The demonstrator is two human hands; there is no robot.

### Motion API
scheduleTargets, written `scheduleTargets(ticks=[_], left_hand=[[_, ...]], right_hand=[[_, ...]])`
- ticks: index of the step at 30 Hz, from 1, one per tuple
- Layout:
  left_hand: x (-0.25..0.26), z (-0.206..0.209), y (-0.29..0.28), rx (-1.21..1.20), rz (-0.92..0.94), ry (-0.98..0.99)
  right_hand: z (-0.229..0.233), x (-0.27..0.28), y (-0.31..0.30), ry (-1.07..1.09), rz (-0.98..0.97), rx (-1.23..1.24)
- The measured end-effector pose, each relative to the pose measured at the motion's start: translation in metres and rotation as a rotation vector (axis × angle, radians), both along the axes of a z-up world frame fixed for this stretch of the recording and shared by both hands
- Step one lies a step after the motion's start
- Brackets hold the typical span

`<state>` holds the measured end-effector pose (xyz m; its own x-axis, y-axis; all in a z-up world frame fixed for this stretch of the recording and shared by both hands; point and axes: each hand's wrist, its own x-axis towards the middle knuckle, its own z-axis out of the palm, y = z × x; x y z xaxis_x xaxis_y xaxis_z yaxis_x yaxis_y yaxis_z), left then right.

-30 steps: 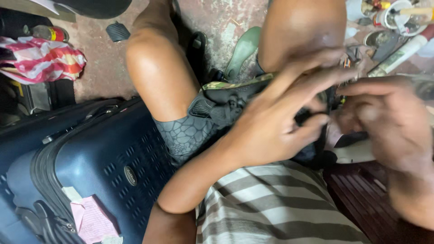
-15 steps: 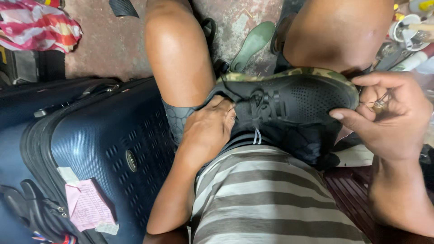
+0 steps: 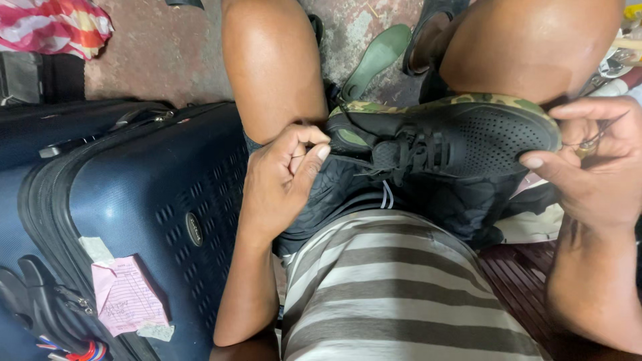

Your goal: The person sits on the floor and sews the sole of a black sneaker using a needle and thread. They repeatedly pass the needle through the shoe's sole and upper, pulling the thread to secure the stitching.

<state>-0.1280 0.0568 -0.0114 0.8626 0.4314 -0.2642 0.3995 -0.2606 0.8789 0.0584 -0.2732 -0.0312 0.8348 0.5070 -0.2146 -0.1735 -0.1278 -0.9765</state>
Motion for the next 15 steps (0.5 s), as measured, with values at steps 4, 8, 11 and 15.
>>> scheduleTargets(ticks=[4,8,11,15], left_hand=[[0.001,0.01,-0.004,0.079,0.018,-0.072],[-0.009,0.015,-0.002,0.093,0.052,0.027],[-0.027,0.017,0.003,0.146,0.03,-0.007],[-0.048,0.01,0.005,-0.171,0.101,-0.206]], right_hand=[[-0.002,0.004,0.002,0.04,-0.045,0.012],[-0.008,0.003,0.002,0.071,-0.063,0.08],[-0.01,-0.003,-0.004,0.076,-0.052,0.107],[-0.005,-0.006,0.003,0.05,-0.057,0.026]])
